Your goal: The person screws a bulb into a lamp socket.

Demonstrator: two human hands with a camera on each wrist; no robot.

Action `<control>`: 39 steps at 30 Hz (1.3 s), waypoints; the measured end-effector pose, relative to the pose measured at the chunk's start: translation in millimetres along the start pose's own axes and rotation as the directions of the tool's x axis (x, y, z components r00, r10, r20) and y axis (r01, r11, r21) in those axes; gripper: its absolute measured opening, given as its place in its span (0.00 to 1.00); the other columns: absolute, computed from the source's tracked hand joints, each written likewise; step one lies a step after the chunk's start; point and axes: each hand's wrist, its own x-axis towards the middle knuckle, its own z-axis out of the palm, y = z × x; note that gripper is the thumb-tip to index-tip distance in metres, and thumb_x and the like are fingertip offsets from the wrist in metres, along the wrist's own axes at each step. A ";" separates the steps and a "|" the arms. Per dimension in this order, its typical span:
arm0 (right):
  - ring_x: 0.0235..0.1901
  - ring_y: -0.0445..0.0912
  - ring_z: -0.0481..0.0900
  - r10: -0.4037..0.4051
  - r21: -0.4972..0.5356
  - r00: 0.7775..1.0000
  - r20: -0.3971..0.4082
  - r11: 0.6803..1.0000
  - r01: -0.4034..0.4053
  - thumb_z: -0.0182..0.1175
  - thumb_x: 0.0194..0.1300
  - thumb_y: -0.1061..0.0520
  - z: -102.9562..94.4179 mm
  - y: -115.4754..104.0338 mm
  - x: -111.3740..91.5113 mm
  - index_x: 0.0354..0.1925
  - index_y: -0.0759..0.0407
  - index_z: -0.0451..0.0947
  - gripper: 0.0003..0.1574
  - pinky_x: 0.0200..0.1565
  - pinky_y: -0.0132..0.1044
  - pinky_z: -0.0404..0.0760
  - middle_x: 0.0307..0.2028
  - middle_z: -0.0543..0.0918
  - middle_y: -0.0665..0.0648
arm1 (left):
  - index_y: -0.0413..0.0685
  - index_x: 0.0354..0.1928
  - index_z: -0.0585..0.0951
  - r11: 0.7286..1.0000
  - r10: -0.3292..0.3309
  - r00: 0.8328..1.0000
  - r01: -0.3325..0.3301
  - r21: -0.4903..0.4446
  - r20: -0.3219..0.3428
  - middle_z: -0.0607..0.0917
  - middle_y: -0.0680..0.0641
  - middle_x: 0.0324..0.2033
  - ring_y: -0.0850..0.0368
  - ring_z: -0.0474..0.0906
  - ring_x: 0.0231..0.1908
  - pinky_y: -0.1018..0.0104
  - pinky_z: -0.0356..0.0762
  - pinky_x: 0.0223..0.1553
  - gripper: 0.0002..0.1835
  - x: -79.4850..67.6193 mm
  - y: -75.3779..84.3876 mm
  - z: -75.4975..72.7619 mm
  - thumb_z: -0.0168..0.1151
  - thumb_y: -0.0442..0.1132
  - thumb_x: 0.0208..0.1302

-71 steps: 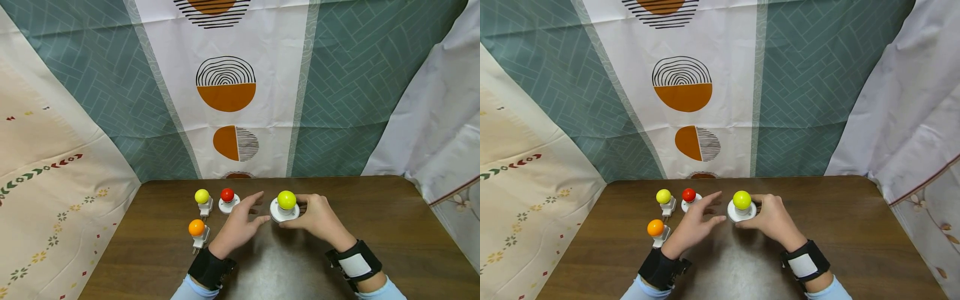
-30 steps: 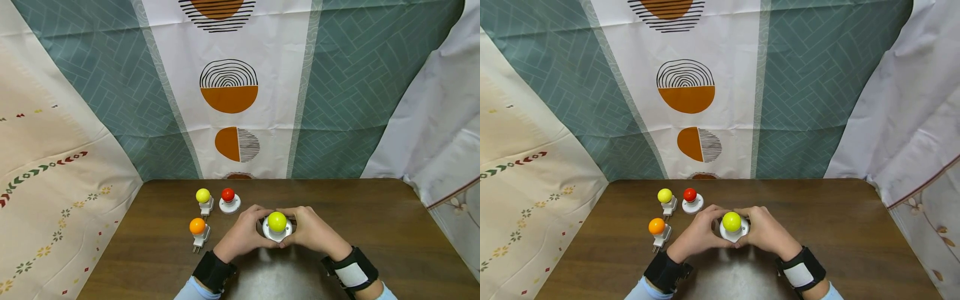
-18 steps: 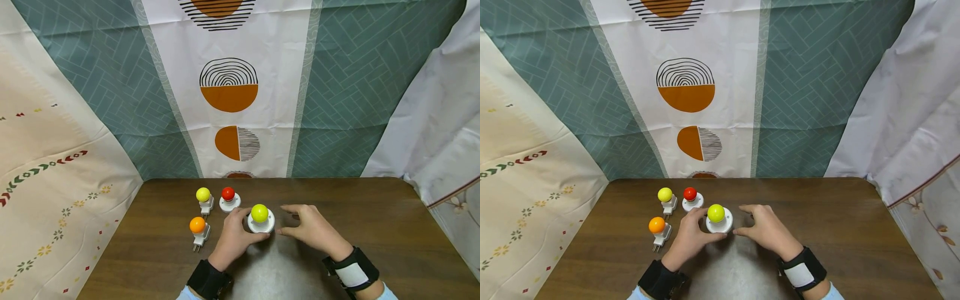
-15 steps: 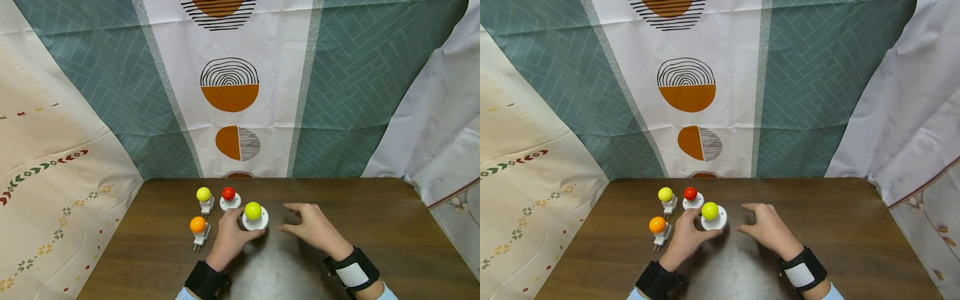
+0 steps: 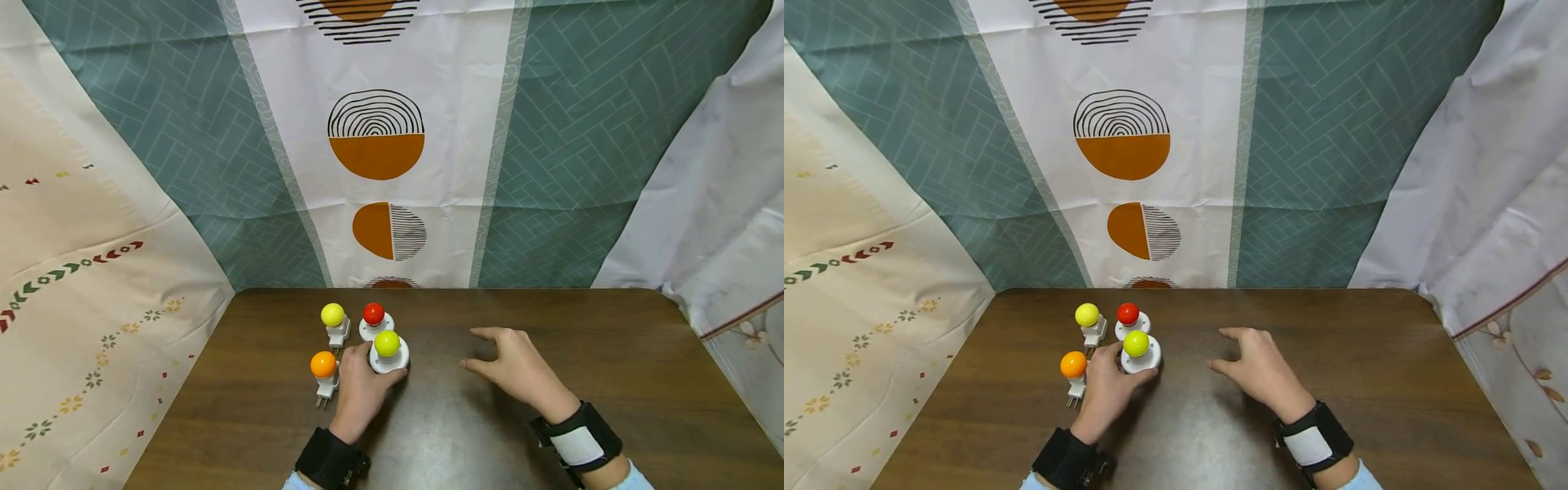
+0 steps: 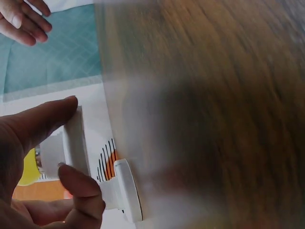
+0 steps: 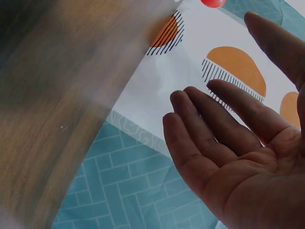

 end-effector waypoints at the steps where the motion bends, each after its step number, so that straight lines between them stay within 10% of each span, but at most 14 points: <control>1: 0.51 0.47 0.73 0.002 -0.001 1.000 -0.006 1.000 -0.002 0.69 0.49 0.40 -0.5 0.6 -0.2 0.53 0.61 0.76 0.39 0.47 0.44 0.74 0.51 0.77 0.56 | 0.40 0.47 0.78 1.000 -0.003 1.000 0.003 0.010 0.001 0.76 0.48 0.39 0.53 0.68 0.42 0.58 0.67 0.42 0.36 0.4 -0.8 0.1 0.78 0.52 0.34; 39: 0.43 0.47 0.78 0.175 0.225 0.945 -0.277 0.968 -0.113 0.67 0.54 0.44 -7.7 16.3 -5.4 0.51 0.59 0.77 0.30 0.41 0.40 0.78 0.47 0.80 0.56 | 0.35 0.40 0.75 0.981 -0.072 0.997 0.064 0.182 0.040 0.73 0.43 0.33 0.49 0.69 0.35 0.56 0.71 0.37 0.34 -4.4 -8.3 7.4 0.79 0.50 0.33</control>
